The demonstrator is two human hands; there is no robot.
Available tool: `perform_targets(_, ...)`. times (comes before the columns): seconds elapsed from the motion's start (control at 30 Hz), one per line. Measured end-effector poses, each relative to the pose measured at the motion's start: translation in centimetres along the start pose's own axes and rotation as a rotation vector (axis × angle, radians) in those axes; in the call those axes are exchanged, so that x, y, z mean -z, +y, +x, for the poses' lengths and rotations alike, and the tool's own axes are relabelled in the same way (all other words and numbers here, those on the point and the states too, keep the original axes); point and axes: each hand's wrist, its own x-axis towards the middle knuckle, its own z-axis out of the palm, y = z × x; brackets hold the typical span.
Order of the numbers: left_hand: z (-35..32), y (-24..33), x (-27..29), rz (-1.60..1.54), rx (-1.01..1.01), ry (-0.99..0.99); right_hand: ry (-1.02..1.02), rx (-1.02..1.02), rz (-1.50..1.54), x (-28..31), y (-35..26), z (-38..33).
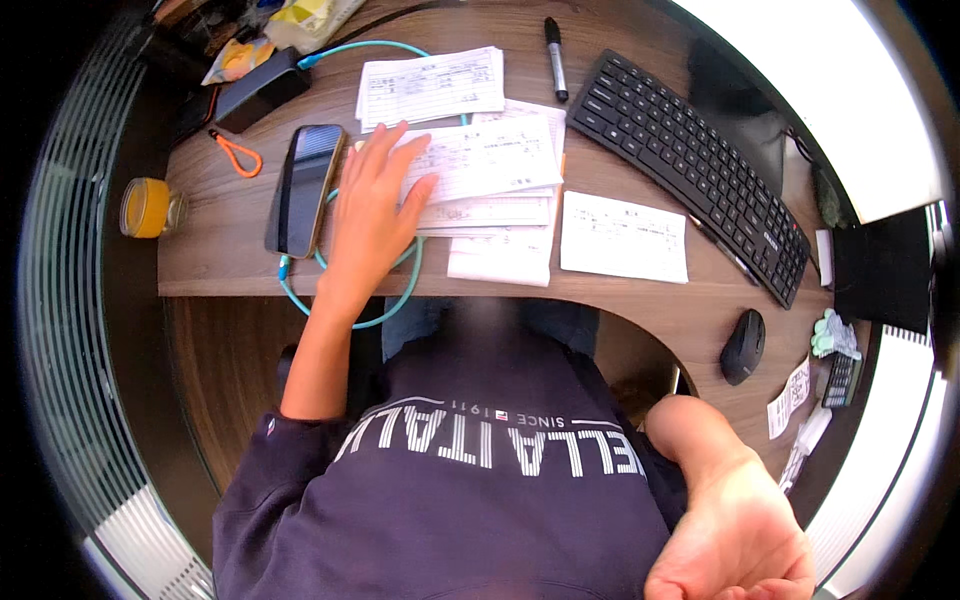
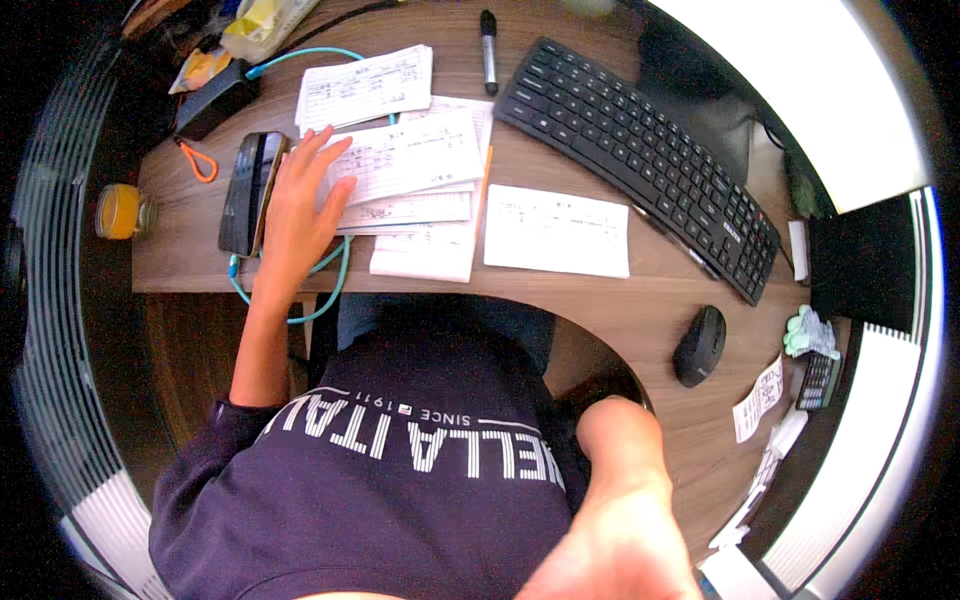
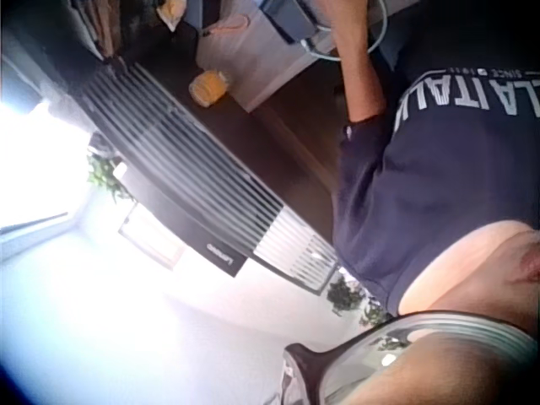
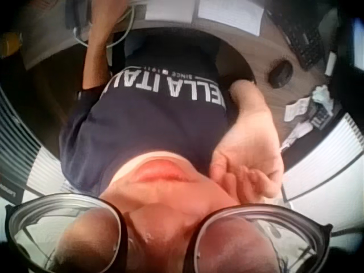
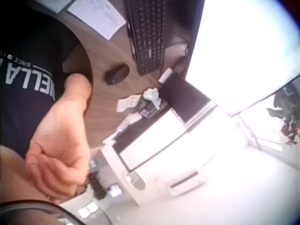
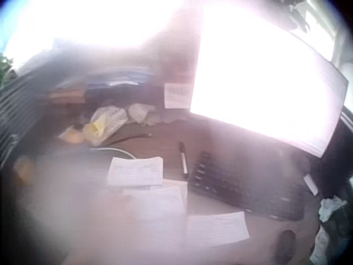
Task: The person takes papers out of a blue folder on a shelf and spreads them on the desk. They pick up the papers by hand to look at them, organize them into different stacks, and finally put them back into the folder.
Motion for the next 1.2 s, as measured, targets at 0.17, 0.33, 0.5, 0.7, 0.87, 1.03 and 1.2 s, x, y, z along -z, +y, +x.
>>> perform_targets(0.17, 0.3, -1.2, 1.2, -0.066, 0.116, 0.075, 0.182, -0.058, -0.178, -3.4, -0.5, -1.6)
perform_targets(0.33, 0.3, -1.1, 1.0, -0.095, 0.053, -0.027, 0.265, -0.056, -0.189, -3.8, -0.5, -1.3)
perform_targets(0.5, 0.6, -0.3, -0.5, -0.090, -0.011, -0.135, 0.336, 0.126, 0.358, -4.9, 0.8, -1.0)
perform_targets(0.7, 1.6, 0.1, -0.9, -0.130, -0.027, -0.158, 0.254, -0.105, -0.125, -3.3, -1.8, -1.2)
perform_targets(0.87, 2.1, -0.1, -0.1, -0.279, 0.039, -0.261, -0.173, -0.641, -0.196, -3.5, -1.0, -6.7)
perform_targets(1.03, 1.4, -0.9, -0.9, -0.329, 0.027, -0.176, -0.820, -1.355, -0.046, -1.5, 0.8, -14.2)
perform_targets(1.2, 2.5, 0.4, 2.0, -0.508, -0.165, -0.173, -1.166, -1.352, -0.122, -0.3, -0.6, -16.3)
